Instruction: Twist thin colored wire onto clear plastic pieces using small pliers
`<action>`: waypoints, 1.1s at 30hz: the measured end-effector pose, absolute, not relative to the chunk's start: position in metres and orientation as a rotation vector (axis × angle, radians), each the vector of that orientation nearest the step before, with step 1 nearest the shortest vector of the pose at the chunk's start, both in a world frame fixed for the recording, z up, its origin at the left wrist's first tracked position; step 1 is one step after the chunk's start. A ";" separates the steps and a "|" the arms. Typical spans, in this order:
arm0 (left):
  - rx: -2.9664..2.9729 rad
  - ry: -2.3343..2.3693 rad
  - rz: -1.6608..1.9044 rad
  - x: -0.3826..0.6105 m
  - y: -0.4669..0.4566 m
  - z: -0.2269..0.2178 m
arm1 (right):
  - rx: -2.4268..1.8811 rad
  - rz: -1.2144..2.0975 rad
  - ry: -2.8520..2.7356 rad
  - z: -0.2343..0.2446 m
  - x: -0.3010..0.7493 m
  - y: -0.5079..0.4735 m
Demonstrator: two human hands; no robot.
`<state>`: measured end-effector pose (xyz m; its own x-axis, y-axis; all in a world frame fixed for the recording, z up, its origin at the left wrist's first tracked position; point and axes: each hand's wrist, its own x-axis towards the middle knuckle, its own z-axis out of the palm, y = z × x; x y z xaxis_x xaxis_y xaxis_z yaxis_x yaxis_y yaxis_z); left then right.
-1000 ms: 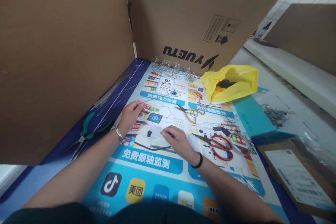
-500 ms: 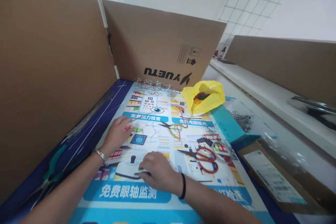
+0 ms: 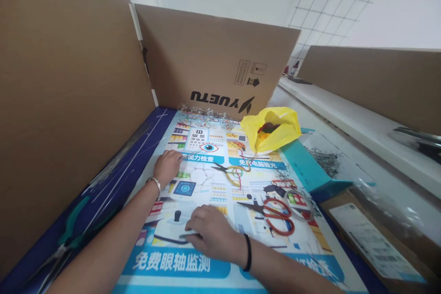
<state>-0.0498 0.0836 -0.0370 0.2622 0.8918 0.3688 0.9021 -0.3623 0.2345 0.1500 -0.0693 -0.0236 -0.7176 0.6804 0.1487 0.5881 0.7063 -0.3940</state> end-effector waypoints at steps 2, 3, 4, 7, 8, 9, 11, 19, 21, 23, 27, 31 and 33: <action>-2.476 -1.764 -0.701 -0.051 0.083 -0.037 | -0.986 0.455 -2.705 -0.014 0.153 -0.071; -2.476 -1.764 -0.711 -0.052 0.081 -0.037 | -0.989 0.421 -2.746 -0.009 0.155 -0.072; -2.477 -1.763 -0.731 -0.053 0.080 -0.036 | -0.996 0.365 -2.799 -0.004 0.156 -0.074; -2.479 -1.743 -0.832 -0.056 0.076 -0.035 | -1.046 0.106 -2.932 0.002 0.157 -0.084; -2.479 -1.732 -0.869 -0.057 0.075 -0.035 | -1.041 0.014 -2.962 0.002 0.156 -0.088; -2.479 -1.721 -0.900 -0.058 0.075 -0.035 | -1.032 -0.061 -2.978 0.000 0.154 -0.093; -2.481 -1.698 -0.953 -0.059 0.073 -0.034 | -1.012 -0.156 -2.978 -0.003 0.149 -0.101; -2.614 -1.601 -0.969 -0.047 0.061 -0.031 | -1.034 -0.232 -2.952 -0.007 0.138 -0.108; -2.655 -1.616 -0.969 -0.045 0.057 -0.031 | -1.060 -0.237 -2.947 -0.007 0.139 -0.107; -2.682 -1.639 -0.969 -0.044 0.056 -0.032 | -1.065 -0.238 -2.944 -0.007 0.140 -0.106; -2.688 -1.696 -0.999 -0.047 0.060 -0.035 | -1.053 -0.196 -2.929 -0.009 0.144 -0.103; -2.623 -1.742 -1.072 -0.050 0.061 -0.037 | -1.041 -0.121 -2.907 -0.008 0.148 -0.100; -2.607 -1.731 -1.123 -0.050 0.059 -0.036 | -1.036 -0.076 -2.894 -0.006 0.148 -0.097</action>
<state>-0.0502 0.0593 -0.0365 0.2362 0.8711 0.4306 0.7480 -0.4458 0.4916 0.1485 -0.0974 -0.0063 -0.7710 0.6319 0.0793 0.6351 0.7720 0.0238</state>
